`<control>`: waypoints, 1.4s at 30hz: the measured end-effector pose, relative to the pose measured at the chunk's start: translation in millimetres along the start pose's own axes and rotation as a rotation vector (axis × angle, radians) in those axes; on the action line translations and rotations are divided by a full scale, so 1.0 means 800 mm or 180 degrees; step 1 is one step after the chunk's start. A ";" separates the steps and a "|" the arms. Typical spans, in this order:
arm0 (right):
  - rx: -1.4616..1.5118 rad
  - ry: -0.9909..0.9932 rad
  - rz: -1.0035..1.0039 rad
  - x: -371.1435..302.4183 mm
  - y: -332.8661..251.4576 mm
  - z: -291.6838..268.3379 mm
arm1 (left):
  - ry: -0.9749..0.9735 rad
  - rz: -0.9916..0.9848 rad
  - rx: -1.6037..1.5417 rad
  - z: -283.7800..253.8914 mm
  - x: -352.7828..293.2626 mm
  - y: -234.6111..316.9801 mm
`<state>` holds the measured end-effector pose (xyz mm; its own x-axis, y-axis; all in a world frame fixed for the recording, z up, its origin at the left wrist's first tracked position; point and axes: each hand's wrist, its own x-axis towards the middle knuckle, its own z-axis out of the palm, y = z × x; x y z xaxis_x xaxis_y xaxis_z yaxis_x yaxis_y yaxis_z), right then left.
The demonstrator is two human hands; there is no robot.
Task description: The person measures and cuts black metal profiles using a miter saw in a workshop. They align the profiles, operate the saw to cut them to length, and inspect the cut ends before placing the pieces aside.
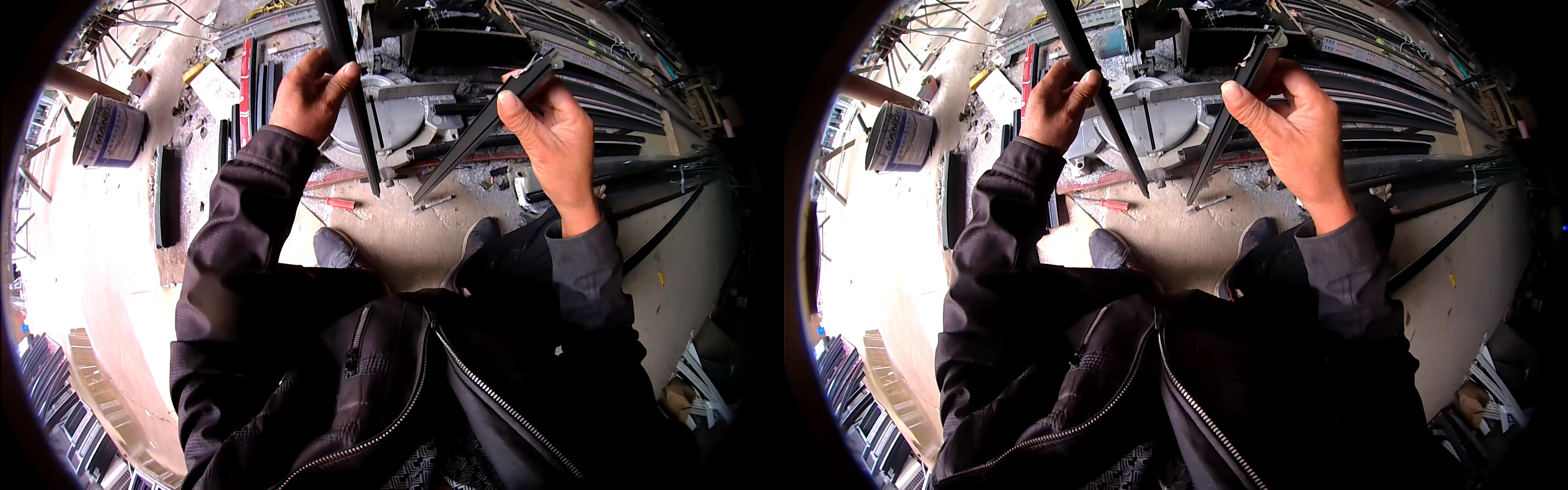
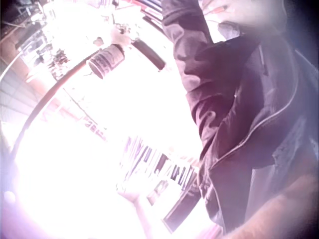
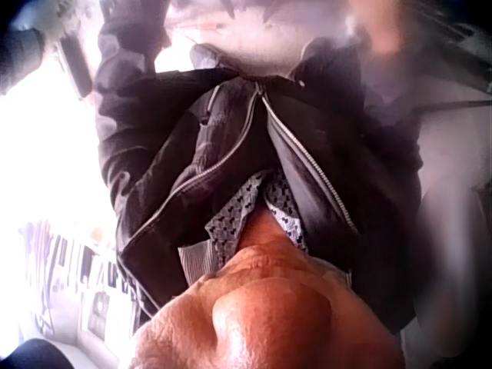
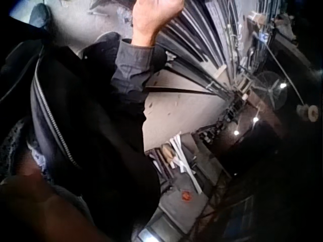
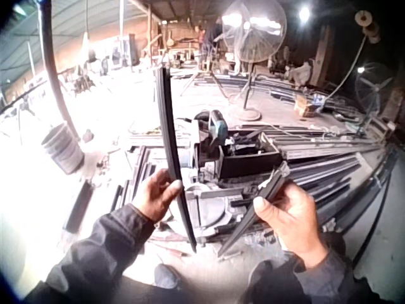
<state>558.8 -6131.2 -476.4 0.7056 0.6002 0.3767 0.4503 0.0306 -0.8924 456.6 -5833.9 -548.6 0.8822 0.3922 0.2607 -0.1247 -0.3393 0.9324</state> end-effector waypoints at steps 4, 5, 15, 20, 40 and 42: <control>0.0093 0.0032 0.0108 -0.007 0.019 0.010 | -0.0026 0.0047 0.0107 0.001 -0.001 0.001; 0.0031 0.0016 0.0130 -0.008 0.021 0.011 | -0.0019 0.0066 0.0109 0.001 -0.001 -0.001; -0.0036 -0.0063 0.0178 -0.014 0.046 0.010 | -0.0003 -0.0112 0.0199 0.004 0.000 -0.018; 0.0021 -0.0125 0.0364 -0.024 0.056 0.014 | 0.0059 -0.0080 0.0303 0.003 0.004 -0.025; -0.0033 -0.0135 0.0419 -0.028 0.058 0.015 | 0.0052 -0.0091 0.0113 0.004 0.001 -0.019; 0.0059 -0.0141 0.0459 -0.028 0.057 0.015 | 0.0056 -0.0055 0.0074 0.005 0.001 -0.018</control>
<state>557.2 -6133.9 -528.8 0.7373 0.6340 0.2333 0.3355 -0.0438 -0.9410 461.1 -5831.6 -563.0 0.8760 0.4131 0.2490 -0.0986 -0.3520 0.9308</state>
